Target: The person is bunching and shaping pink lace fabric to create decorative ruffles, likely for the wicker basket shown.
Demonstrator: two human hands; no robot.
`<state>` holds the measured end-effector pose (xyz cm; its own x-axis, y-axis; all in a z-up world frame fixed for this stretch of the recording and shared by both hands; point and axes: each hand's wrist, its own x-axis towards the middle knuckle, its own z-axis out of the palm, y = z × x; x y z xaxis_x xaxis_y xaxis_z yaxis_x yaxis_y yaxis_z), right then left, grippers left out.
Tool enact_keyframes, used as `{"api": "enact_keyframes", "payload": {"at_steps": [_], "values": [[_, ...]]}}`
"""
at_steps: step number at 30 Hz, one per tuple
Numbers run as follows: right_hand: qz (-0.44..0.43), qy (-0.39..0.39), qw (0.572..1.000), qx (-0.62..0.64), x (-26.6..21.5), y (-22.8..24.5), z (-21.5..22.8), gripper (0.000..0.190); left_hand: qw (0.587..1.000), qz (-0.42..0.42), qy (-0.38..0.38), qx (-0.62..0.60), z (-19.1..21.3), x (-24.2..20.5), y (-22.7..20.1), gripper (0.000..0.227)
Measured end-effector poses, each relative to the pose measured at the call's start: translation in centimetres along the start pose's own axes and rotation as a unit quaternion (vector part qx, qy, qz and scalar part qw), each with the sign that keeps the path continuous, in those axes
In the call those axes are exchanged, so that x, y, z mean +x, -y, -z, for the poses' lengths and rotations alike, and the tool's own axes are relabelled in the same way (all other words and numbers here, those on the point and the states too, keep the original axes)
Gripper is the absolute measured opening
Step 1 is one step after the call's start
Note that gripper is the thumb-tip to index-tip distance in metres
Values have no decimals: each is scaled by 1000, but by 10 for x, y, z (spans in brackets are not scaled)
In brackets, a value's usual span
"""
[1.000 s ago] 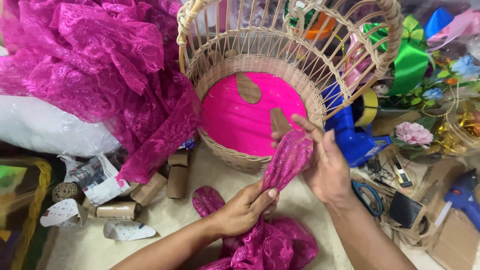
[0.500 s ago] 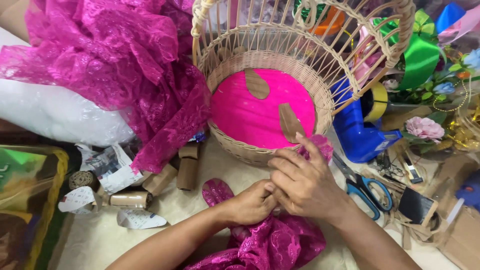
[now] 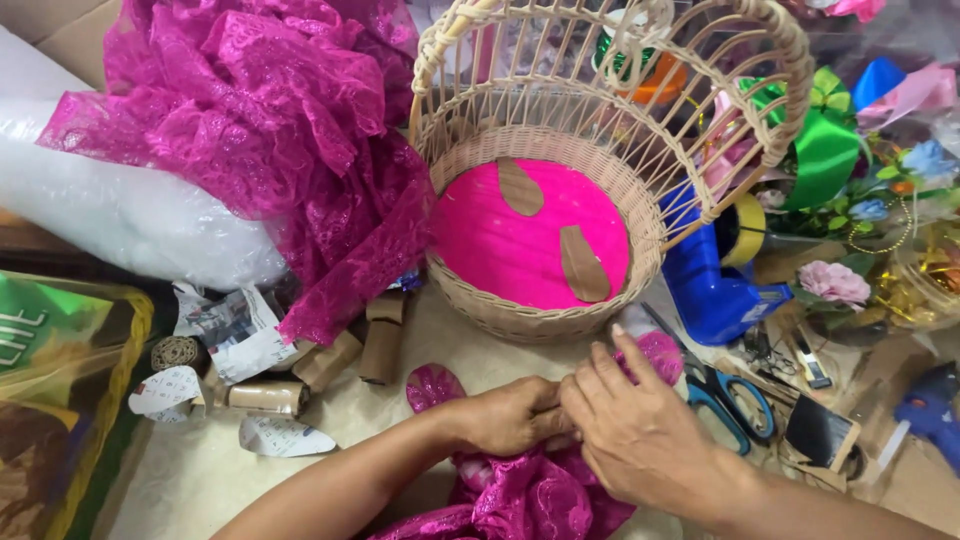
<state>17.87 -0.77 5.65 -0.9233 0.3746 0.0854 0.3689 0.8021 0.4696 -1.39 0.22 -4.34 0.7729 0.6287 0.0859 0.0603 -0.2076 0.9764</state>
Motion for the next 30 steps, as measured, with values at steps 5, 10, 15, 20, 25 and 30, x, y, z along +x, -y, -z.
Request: {"api": "enact_keyframes", "payload": {"at_steps": [5, 10, 15, 20, 25, 30], "values": [[17, 13, 999, -27, -4, 6, 4, 17, 999, 48, 19, 6, -6, -2, -15, 36], [73, 47, 995, -56, -14, 4, 1, 19, 998, 57, 30, 27, -14, 1, -15, 16], [116, 91, 989, 9, -20, -7, 4, 17, 991, 118, 55, 16, -11, 0, -40, 26], [107, 95, 989, 29, -31, -17, -2, 12, 989, 130, 67, 19, -15, 10, -42, 19], [80, 100, 989, 68, -41, -14, -13, 12, 991, 99, 19, 83, -31, 12, -44, 23], [29, 41, 993, 108, -39, -13, -20, 10, 983, 143, -8, 115, -30, 10, -47, 29]]}}
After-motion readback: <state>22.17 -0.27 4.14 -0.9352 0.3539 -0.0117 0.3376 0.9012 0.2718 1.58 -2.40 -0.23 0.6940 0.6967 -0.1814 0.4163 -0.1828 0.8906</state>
